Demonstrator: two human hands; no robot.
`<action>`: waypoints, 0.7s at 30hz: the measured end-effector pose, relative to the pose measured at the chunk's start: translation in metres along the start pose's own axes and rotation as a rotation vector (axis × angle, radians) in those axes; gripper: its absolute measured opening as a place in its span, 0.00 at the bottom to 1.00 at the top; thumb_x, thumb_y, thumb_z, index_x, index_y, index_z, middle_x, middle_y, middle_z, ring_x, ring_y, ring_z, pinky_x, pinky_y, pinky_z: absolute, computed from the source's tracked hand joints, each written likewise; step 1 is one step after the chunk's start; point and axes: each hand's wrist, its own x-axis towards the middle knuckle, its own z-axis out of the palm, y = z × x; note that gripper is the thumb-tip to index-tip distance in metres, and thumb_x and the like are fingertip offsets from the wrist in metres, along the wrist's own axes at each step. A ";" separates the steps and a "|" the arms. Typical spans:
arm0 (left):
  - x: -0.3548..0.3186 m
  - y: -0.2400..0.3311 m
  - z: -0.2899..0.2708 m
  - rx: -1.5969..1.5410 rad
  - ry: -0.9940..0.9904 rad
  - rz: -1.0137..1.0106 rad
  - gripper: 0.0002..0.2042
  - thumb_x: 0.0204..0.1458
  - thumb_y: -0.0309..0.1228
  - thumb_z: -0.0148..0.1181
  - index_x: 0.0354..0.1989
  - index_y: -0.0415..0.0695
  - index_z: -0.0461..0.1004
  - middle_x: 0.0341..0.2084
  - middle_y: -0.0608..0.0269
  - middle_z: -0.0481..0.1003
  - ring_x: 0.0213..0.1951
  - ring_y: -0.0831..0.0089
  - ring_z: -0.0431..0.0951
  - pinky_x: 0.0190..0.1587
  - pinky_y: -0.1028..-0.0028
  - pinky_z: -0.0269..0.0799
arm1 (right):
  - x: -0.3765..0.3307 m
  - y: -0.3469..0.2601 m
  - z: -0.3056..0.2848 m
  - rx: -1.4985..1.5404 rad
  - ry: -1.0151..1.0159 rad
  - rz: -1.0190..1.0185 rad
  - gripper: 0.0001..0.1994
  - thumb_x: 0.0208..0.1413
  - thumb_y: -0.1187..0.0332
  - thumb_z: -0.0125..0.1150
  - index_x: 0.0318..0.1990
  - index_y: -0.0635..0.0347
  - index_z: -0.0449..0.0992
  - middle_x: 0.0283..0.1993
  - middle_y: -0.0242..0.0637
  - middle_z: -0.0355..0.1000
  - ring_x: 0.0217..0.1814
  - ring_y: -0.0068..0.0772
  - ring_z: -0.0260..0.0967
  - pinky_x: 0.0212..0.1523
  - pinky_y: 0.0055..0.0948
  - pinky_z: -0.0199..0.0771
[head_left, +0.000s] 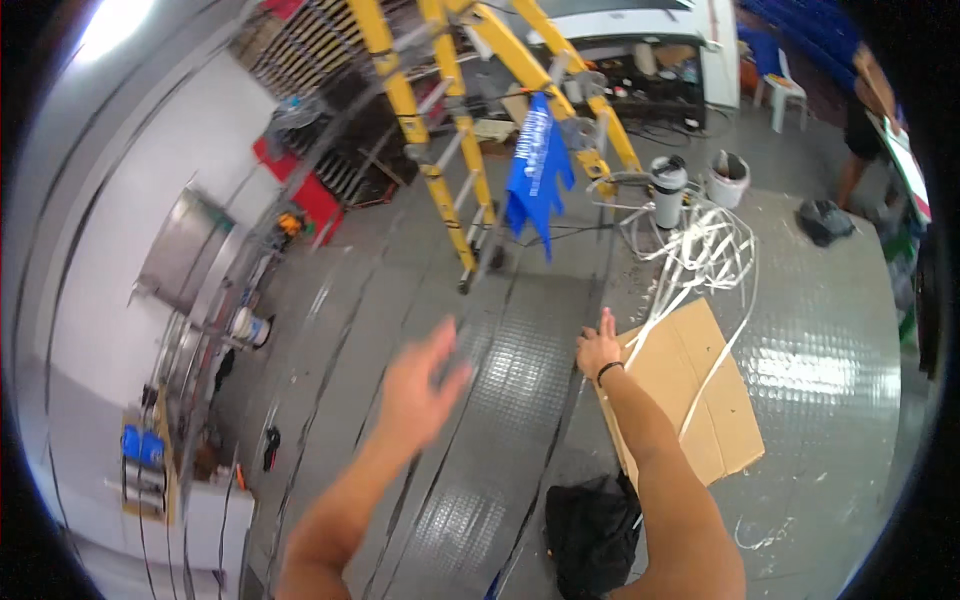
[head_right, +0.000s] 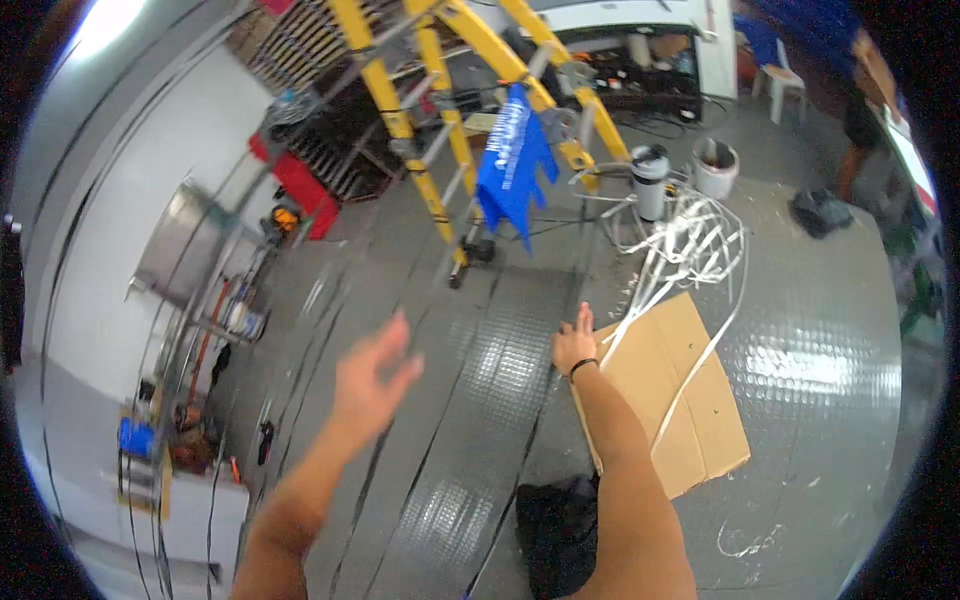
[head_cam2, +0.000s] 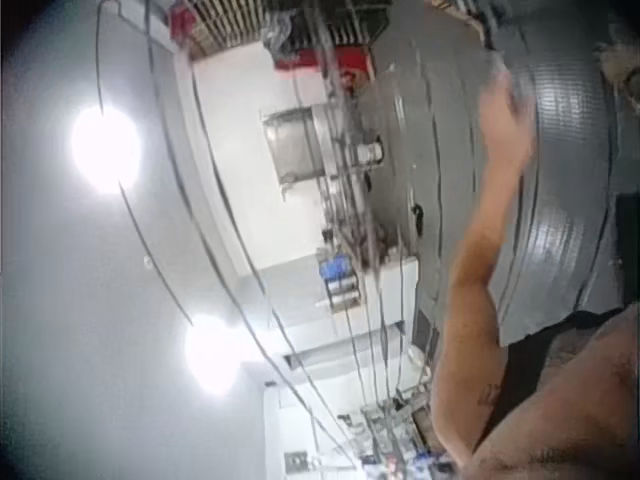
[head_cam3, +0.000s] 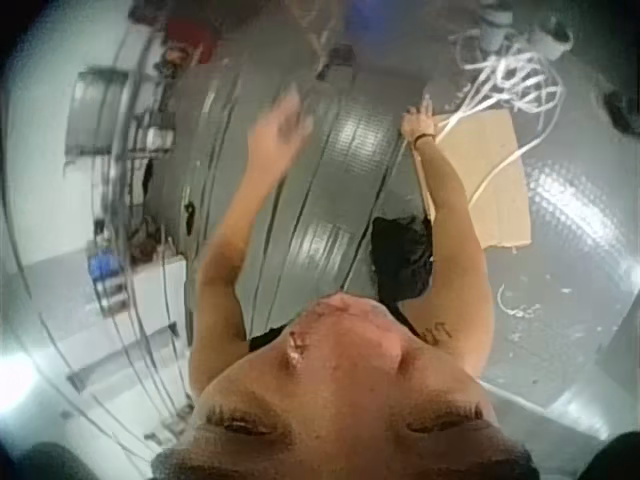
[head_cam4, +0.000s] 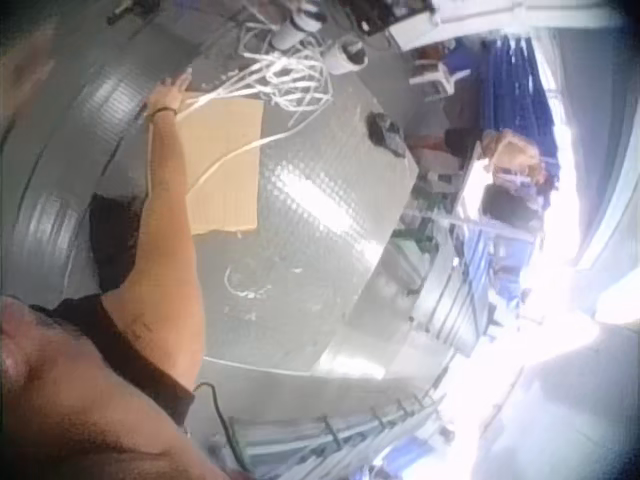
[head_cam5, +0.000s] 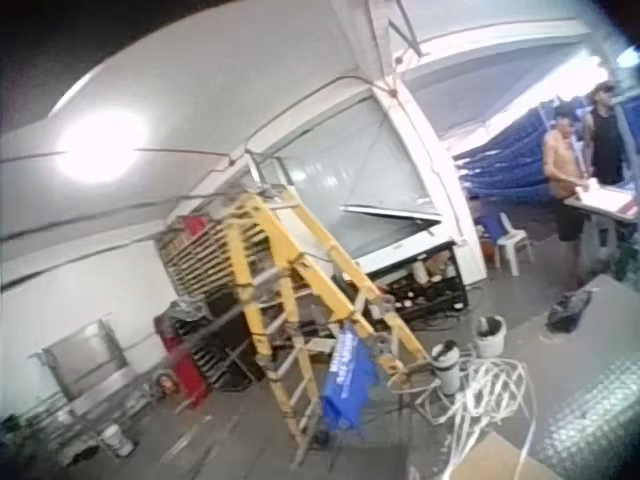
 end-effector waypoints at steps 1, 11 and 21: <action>-0.063 0.013 -0.025 0.033 -0.048 -0.098 0.20 0.50 0.29 0.64 0.53 0.41 0.72 0.50 0.52 0.74 0.48 0.64 0.77 0.50 0.69 0.72 | 0.003 -0.002 0.001 -0.030 -0.056 -0.036 0.18 0.58 0.61 0.42 0.47 0.52 0.79 0.60 0.42 0.67 0.72 0.66 0.37 0.71 0.58 0.29; -0.650 0.210 -0.185 0.813 0.731 -1.413 0.09 0.51 0.28 0.57 0.40 0.42 0.78 0.31 0.52 0.78 0.33 0.59 0.79 0.35 0.67 0.73 | -0.119 -0.126 -0.088 0.165 0.015 -0.377 0.17 0.54 0.64 0.59 0.50 0.61 0.73 0.55 0.48 0.69 0.58 0.45 0.66 0.60 0.39 0.62; -0.750 0.517 0.085 0.352 1.026 -2.234 0.14 0.53 0.44 0.59 0.32 0.45 0.77 0.25 0.52 0.78 0.31 0.52 0.78 0.35 0.60 0.74 | -0.649 -0.456 -0.192 1.020 -1.131 -2.097 0.10 0.53 0.68 0.61 0.42 0.61 0.77 0.43 0.43 0.76 0.41 0.39 0.75 0.44 0.33 0.73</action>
